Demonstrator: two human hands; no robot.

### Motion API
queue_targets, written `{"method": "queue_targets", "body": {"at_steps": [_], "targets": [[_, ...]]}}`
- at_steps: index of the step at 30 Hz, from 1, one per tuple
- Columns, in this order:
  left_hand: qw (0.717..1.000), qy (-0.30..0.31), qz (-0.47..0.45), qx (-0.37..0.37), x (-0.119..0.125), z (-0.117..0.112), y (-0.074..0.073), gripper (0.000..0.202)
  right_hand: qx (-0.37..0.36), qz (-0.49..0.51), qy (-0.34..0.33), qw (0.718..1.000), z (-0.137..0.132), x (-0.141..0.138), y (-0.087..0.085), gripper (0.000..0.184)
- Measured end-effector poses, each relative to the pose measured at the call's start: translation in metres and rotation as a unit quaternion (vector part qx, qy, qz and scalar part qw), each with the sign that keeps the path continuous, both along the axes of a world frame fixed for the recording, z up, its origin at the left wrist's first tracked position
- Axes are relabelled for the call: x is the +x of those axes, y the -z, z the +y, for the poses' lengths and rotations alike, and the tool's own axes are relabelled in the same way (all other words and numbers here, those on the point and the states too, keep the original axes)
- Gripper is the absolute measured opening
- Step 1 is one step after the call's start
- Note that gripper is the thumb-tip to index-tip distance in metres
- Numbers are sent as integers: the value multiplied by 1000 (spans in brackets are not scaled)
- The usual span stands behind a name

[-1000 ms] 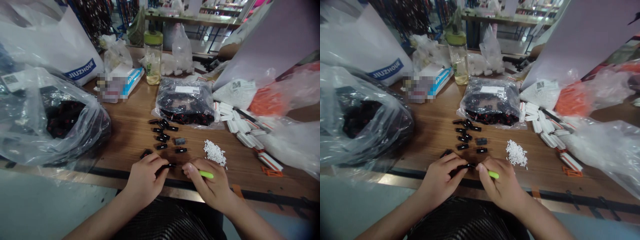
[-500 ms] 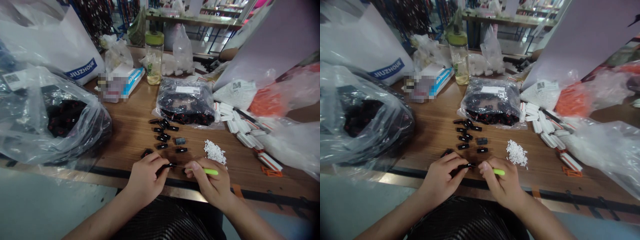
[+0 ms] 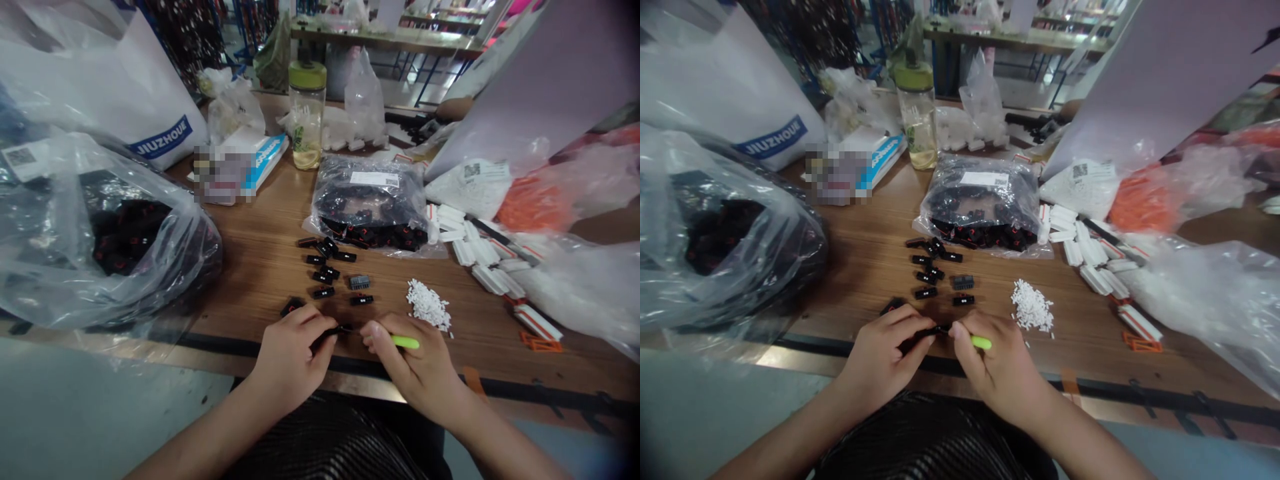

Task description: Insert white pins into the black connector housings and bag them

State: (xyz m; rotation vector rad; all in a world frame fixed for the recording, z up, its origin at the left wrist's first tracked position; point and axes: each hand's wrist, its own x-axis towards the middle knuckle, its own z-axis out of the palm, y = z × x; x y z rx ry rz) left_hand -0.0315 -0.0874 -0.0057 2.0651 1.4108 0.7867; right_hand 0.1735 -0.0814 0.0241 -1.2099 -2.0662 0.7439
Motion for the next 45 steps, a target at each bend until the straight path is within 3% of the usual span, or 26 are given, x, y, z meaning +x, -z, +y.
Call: {"method": "queue_targets", "body": {"at_steps": [4,11,15,20,25,45], "targets": [[1000,-5,20,2,0,0,-1,17,16,5,-8,1000,0,0,-5,26],[996,-28,86,24,-11,1,-1,17,20,85,179,980,-6,32,-3,29],[992,-54,90,75,-9,-4,-12,22,35,98,224,969,-17,44,6,29],[997,49,7,61,24,-14,-9,25,2,139,240,961,-27,50,19,33],[997,64,35,32,48,-9,8,18,-57,151,235,959,-27,54,28,36],[998,64,9,4,47,-6,7,19,-53,140,194,969,-27,50,32,30]]}}
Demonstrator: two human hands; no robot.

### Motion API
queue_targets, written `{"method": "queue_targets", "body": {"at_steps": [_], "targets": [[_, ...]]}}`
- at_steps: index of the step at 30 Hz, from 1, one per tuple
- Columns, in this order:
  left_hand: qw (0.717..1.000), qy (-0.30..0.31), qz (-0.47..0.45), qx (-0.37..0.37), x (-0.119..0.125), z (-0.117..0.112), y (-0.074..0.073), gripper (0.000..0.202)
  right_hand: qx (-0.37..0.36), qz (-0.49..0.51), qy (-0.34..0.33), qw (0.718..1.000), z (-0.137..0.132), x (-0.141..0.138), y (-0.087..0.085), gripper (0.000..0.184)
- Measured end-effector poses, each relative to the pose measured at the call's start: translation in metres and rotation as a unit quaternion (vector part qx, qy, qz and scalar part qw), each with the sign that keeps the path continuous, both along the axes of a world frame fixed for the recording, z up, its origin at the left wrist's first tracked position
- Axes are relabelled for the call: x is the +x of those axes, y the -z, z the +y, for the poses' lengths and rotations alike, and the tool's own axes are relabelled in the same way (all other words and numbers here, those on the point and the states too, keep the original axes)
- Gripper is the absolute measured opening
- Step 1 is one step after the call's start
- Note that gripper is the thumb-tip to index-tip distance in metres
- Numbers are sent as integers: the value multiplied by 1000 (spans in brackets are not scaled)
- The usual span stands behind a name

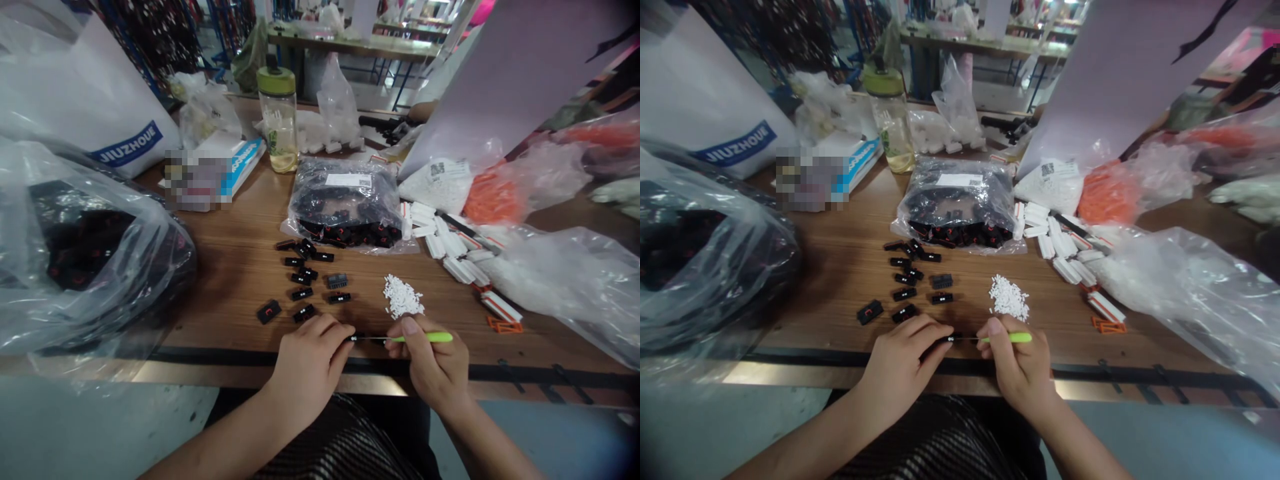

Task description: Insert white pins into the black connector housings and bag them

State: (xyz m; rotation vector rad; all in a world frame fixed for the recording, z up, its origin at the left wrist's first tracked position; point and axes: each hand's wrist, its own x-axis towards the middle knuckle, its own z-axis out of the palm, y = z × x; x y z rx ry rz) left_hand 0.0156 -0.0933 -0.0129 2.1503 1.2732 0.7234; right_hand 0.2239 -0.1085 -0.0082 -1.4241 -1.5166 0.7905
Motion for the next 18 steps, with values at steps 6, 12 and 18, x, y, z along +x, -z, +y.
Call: {"method": "queue_targets", "body": {"at_steps": [6,12,18], "targets": [[1000,-2,-4,2,0,1,1,18,23,-61,-21,998,1,-3,-8,28],[1000,1,-5,3,0,1,1,18,65,-137,-39,988,0,-2,-13,22],[1000,-3,-6,10,0,1,2,19,84,-79,-31,993,-2,-2,-4,23]]}}
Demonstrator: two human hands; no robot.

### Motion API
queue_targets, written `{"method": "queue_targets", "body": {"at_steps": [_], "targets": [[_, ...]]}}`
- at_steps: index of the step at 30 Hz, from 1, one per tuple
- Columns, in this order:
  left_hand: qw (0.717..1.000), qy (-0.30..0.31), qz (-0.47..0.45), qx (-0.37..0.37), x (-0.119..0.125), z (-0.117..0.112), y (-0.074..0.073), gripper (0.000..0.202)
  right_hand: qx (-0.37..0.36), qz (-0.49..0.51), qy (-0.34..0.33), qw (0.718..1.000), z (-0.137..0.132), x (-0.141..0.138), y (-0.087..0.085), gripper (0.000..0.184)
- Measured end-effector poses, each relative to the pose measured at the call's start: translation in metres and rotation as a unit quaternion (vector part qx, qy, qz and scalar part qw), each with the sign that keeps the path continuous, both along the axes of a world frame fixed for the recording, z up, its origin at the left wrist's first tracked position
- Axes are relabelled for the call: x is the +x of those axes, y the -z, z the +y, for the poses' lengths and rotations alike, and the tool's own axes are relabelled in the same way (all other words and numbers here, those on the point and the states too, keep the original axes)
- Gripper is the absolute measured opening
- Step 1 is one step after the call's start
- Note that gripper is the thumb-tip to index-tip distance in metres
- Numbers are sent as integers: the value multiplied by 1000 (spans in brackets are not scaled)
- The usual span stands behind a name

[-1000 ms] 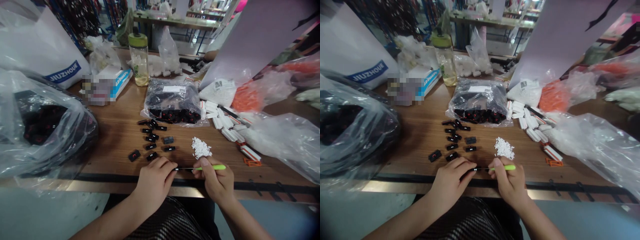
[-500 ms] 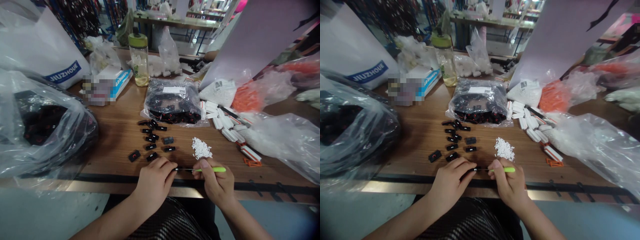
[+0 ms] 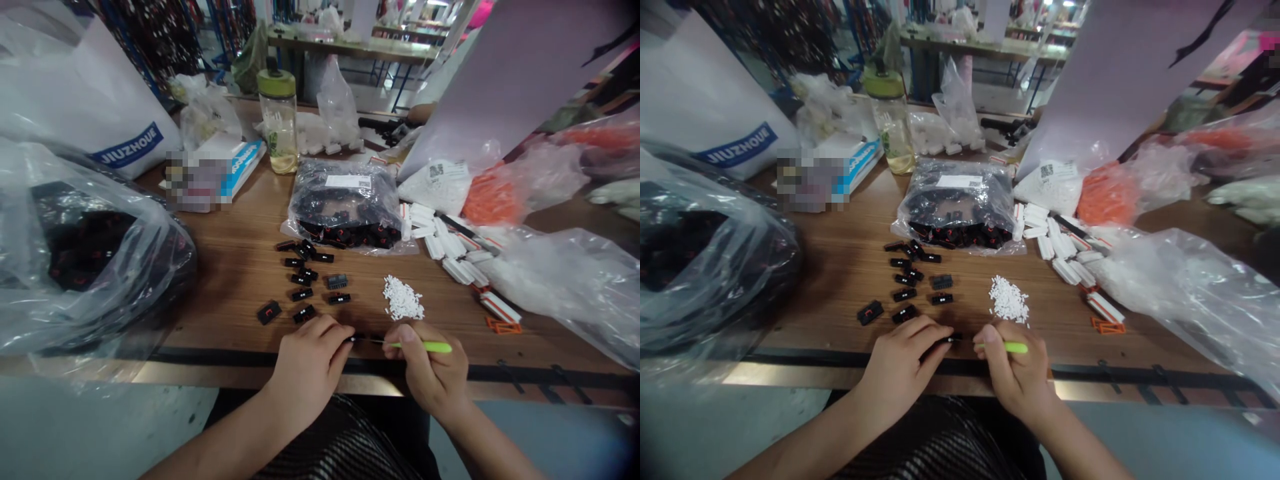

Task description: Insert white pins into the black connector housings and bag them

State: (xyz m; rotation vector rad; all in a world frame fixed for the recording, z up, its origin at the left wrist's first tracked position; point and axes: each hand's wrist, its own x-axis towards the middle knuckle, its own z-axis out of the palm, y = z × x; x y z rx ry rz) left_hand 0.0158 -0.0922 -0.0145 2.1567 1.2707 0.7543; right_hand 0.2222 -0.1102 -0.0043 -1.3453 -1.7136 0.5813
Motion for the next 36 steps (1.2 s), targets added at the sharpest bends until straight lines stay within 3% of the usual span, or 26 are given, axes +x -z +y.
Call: {"method": "queue_targets", "body": {"at_steps": [4,20,25,31,34,36], "targets": [[1000,1,-1,-1,0,-1,1,18,-24,65,12,998,-2,1,6,24],[1000,2,8,13,0,-1,3,17,-25,48,-3,999,0,0,7,25],[1000,5,5,10,0,-1,2,18,3,9,-38,999,1,-1,0,24],[1000,-1,-3,-3,0,-1,-1,17,68,-92,-144,983,3,-13,-23,19],[1000,-2,2,0,-1,-1,-3,16,68,-139,-153,976,5,-19,-30,20],[1000,-1,18,6,-2,-1,-3,17,48,-118,-132,983,5,-18,-28,21]]}}
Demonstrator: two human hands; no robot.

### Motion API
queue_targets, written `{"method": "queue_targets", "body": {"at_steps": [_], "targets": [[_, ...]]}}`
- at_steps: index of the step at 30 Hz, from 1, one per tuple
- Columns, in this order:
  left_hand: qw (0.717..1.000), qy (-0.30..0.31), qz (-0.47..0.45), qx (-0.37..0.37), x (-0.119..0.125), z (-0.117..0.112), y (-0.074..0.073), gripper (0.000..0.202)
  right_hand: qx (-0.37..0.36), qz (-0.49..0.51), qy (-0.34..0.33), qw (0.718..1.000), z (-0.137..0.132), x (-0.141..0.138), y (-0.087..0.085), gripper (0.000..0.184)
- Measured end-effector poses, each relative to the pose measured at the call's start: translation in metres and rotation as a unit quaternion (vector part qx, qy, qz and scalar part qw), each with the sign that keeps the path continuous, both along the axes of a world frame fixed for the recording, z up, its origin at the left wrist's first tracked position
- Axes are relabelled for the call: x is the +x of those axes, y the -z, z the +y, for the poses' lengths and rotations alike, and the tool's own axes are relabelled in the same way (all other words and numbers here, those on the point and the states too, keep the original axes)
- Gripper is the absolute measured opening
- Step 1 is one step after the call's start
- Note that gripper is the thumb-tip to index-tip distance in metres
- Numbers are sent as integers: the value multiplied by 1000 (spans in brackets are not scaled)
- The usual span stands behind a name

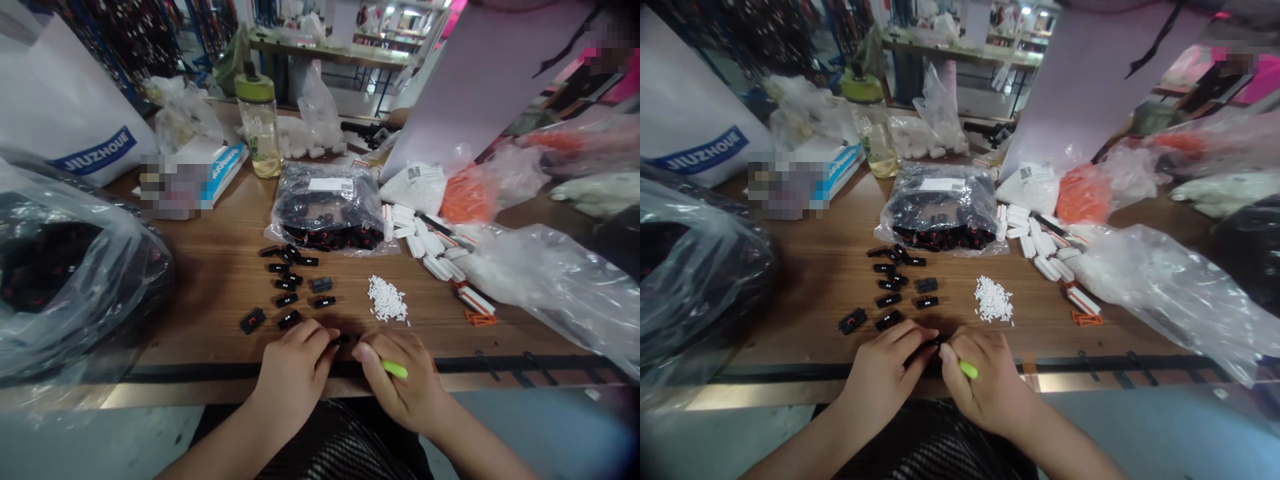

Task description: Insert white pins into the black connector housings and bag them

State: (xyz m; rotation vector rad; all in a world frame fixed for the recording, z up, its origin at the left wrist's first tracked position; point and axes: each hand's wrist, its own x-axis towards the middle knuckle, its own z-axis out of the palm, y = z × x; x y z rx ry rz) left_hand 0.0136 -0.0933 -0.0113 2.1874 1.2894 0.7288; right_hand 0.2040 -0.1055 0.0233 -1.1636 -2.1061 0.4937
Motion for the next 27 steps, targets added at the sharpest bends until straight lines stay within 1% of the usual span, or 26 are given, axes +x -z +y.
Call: {"method": "queue_targets", "body": {"at_steps": [2,4,6,8,11,14,15,17,19,21,24,27], "targets": [[999,-2,32,18,-3,0,1,19,-23,54,45,997,-2,4,6,24],[996,-14,72,47,-7,0,3,18,-30,113,95,989,-6,11,14,25],[991,-31,105,76,-12,1,4,18,-19,160,132,978,-11,17,18,25],[987,-39,123,98,-16,2,3,19,0,189,155,970,-14,22,20,26],[985,-51,122,113,-16,0,-5,20,26,214,184,959,-16,29,19,28],[986,-65,89,126,-8,-5,-15,21,39,256,219,941,-18,36,22,30],[987,-58,72,128,-3,-6,-18,22,36,273,231,933,-19,39,24,30],[993,-18,37,112,9,-8,-20,23,21,300,254,919,-21,42,29,30],[997,37,17,72,23,-8,-17,26,10,313,268,911,-24,43,33,30],[996,71,24,41,34,-8,-10,30,-2,319,270,908,-27,44,36,31],[995,76,49,34,44,-6,-1,30,-8,330,256,908,-31,45,39,32],[995,74,57,45,46,-4,4,25,-3,332,257,907,-32,45,40,31]]}}
